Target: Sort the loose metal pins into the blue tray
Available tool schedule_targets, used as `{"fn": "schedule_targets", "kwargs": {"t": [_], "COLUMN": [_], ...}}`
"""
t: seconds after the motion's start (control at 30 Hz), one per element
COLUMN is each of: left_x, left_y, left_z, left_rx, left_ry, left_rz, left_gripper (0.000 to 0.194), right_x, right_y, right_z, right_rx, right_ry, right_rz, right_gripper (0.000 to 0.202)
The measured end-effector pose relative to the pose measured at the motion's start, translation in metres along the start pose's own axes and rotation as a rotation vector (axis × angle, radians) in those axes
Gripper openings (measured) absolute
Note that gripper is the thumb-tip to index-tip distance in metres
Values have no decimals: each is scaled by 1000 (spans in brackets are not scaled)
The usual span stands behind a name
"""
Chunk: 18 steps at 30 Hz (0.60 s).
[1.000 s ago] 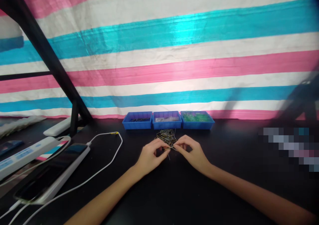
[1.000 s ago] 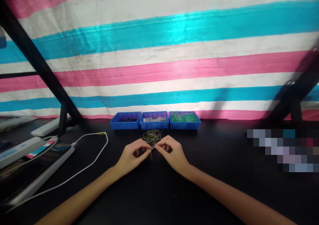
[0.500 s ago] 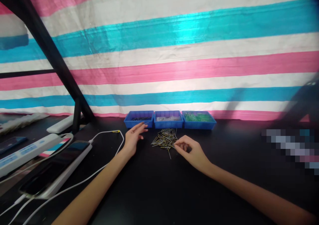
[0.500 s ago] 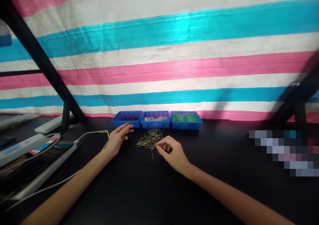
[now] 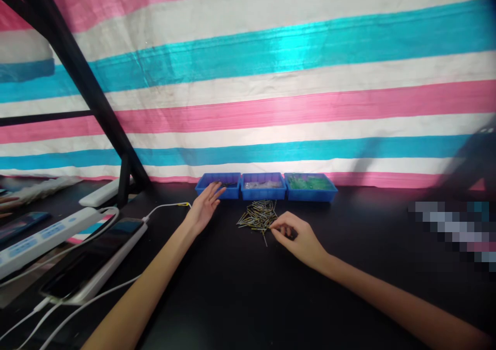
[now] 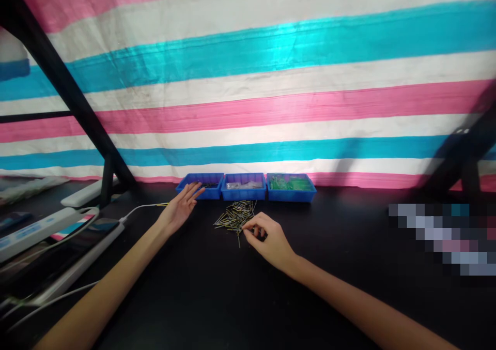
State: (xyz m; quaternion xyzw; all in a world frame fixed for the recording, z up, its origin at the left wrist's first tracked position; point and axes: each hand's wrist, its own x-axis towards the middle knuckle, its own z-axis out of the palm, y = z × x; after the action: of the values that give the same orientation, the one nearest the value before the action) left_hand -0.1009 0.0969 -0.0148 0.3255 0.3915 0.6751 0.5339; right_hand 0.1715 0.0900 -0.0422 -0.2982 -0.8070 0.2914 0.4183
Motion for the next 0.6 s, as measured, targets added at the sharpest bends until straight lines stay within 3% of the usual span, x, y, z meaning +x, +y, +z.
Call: {"fn": "schedule_targets", "kwargs": {"t": [0.3,0.43,0.6], "left_x": [-9,-20,-38], "left_y": [1,-17,-40], "left_z": [5,16,32], "left_rx": [222,698,1271], "left_ry": [-111,-202,-486], "left_rz": [78,197,502], "left_gripper": [40,35,26], "right_x": [0,-1,-1], "right_y": [-2,-2,1], "right_z": [-1,-1,1], "right_rx": [-62,-195,-337], "right_ry": [-37,-28,-46], "right_rz": [-18,-9,36], "right_gripper": [8,17,27]}}
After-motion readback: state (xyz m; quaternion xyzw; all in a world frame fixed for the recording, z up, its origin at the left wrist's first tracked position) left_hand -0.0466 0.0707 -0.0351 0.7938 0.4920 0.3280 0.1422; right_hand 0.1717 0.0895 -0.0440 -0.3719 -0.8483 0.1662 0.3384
